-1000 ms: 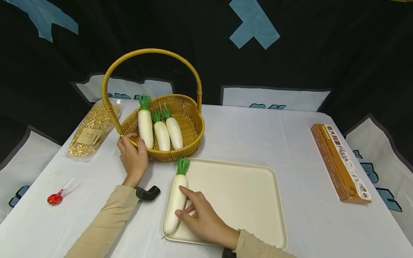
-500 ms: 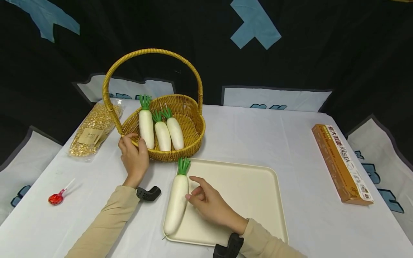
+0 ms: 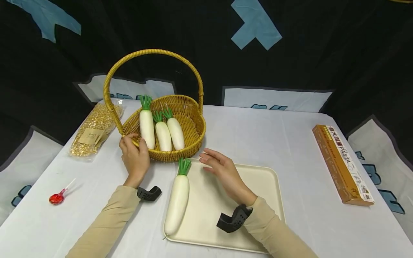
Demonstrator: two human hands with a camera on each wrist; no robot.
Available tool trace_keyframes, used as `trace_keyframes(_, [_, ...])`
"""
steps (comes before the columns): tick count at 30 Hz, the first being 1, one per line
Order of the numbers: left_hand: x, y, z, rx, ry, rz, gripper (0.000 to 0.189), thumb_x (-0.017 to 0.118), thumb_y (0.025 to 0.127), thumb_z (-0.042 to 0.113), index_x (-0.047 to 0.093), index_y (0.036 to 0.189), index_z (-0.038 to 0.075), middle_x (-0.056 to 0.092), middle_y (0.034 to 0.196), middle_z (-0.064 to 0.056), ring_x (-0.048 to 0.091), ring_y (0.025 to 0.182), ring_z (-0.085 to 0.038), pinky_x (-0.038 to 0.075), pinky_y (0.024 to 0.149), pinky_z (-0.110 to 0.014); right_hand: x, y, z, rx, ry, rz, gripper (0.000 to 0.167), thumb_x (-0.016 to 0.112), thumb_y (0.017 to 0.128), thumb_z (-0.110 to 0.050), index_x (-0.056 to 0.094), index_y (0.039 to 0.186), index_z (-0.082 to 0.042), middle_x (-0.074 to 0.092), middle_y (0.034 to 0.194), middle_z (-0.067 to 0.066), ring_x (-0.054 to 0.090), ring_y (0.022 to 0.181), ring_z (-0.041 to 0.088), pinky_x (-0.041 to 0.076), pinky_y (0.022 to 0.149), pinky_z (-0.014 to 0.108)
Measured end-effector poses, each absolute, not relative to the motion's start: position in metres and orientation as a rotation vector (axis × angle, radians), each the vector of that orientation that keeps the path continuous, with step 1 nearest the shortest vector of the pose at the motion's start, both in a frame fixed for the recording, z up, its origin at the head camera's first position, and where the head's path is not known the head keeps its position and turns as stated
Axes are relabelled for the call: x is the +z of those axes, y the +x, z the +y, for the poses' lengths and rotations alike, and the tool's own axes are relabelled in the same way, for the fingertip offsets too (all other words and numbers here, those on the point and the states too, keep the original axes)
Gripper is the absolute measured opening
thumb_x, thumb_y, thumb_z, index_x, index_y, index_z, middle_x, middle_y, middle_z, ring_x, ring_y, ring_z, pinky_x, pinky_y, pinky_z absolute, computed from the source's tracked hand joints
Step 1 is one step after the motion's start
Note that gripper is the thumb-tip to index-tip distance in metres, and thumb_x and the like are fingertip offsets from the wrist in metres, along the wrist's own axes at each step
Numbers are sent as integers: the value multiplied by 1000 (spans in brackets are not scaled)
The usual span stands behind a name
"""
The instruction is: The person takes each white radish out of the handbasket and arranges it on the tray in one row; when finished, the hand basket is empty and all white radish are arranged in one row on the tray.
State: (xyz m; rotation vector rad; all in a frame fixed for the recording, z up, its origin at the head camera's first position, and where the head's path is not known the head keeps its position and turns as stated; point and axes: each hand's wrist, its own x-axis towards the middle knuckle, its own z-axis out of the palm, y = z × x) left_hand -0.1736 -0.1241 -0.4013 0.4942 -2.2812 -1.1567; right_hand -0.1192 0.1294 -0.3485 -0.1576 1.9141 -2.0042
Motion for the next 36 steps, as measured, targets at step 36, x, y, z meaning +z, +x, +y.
trace_keyframes(36, [-403,-174,-123,-1127,481,-2267,32,39,87,29,43,112,10,29,135,-23,43,113,-40,31,88,-52,-337,-244,52,-1968,-113,2041,60,48,92,-24,21,144,-12,29,146,12,34,132,25,32,105,47])
